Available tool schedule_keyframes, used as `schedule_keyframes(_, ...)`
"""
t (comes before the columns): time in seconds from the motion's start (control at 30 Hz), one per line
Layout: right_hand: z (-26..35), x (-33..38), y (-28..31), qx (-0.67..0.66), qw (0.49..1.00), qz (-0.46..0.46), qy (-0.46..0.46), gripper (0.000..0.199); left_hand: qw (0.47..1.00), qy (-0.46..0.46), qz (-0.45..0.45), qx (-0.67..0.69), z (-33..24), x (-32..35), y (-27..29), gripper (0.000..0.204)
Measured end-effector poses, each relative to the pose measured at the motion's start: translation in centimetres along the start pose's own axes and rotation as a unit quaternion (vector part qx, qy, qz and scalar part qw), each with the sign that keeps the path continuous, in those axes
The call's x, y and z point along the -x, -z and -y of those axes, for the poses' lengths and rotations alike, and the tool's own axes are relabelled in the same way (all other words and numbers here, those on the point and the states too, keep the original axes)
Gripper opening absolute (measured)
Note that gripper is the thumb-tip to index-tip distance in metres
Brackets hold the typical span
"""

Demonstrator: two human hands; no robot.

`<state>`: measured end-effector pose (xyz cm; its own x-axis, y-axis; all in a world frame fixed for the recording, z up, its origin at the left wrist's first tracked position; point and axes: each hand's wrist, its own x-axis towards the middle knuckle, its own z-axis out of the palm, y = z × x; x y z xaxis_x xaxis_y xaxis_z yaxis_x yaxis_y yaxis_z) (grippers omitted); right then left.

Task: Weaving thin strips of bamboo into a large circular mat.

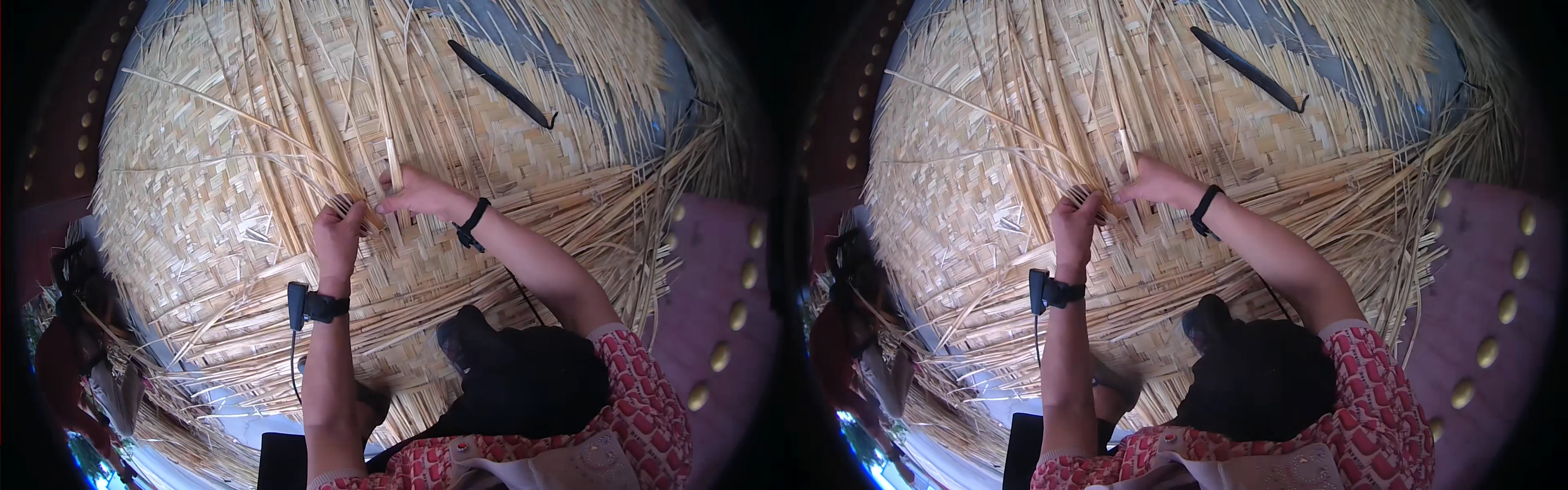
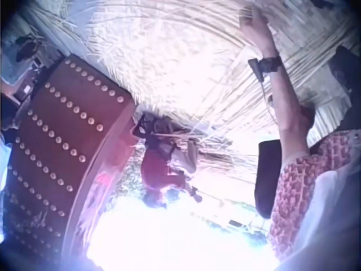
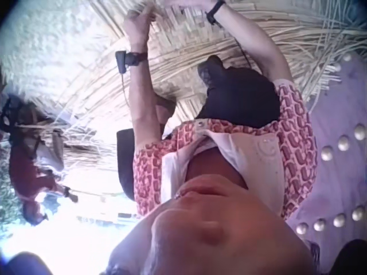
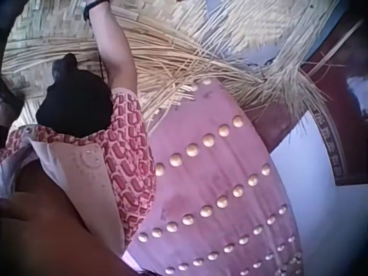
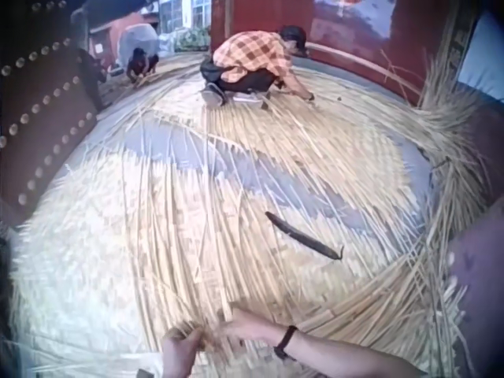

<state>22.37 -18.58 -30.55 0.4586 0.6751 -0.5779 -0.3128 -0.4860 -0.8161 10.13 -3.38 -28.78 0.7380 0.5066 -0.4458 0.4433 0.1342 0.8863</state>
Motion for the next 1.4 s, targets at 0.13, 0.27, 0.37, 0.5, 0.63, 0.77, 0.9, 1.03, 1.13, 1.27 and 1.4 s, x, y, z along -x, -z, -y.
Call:
schedule_keyframes(0.13, -1.7, 3.5, -2.0, -0.048, 0.986, -0.068, 0.144, 0.027, 0.976, -0.097, -0.048, -0.19, -1.1, 0.7, 1.1, 0.018)
schedule_keyframes(0.27, -0.7, 4.7, -0.8, -0.023, 0.98, 0.009, 0.196, 0.028, 0.994, 0.03, 0.084, 0.058, -1.7, 0.8, -1.1, 0.025)
schedule_keyframes(0.37, 2.8, 3.6, 1.2, 0.373, 0.909, -0.035, 0.183, 0.035, 0.95, 0.168, 0.238, 0.115, -0.8, -0.3, -1.8, 0.053)
schedule_keyframes(0.5, -1.8, 8.8, 3.5, 0.46, 0.852, -0.085, 0.235, 0.031, 0.953, 0.167, 0.224, 0.119, -0.7, 0.7, -1.2, 0.062)
schedule_keyframes(0.63, -6.5, 10.2, 4.3, -0.025, 0.896, -0.356, 0.264, 0.016, 0.962, -0.184, -0.188, -0.074, 3.1, 4.4, -3.2, 0.021)
schedule_keyframes(0.77, -2.8, 9.4, 3.2, 0.018, 0.889, -0.35, 0.295, 0.012, 0.835, -0.371, -0.033, -0.406, 0.0, 6.3, -10.8, 0.044)
schedule_keyframes(0.9, 4.7, 9.9, 3.5, 0.206, 0.892, -0.154, 0.371, 0.017, 0.996, -0.042, 0.041, -0.071, 0.9, 2.0, -7.1, 0.022)
schedule_keyframes(1.03, -0.5, 4.0, 7.3, 0.301, 0.892, -0.249, 0.227, 0.015, 0.981, 0.019, 0.127, 0.145, -0.2, 4.9, -5.8, 0.031)
schedule_keyframes(1.13, 0.6, 1.9, 6.2, 0.419, 0.87, -0.229, 0.124, 0.015, 0.98, 0.019, 0.114, 0.163, -0.3, 6.2, -4.5, 0.031)
schedule_keyframes(1.27, 1.9, 1.4, 7.2, 0.328, 0.929, -0.144, 0.09, 0.022, 0.981, 0.0, 0.097, 0.169, 0.2, 6.2, -3.7, 0.033)
schedule_keyframes(1.4, 1.4, 2.1, 8.2, 0.053, 0.995, -0.076, 0.024, 0.041, 0.968, 0.014, 0.078, 0.24, 1.3, 5.6, -3.7, 0.032)
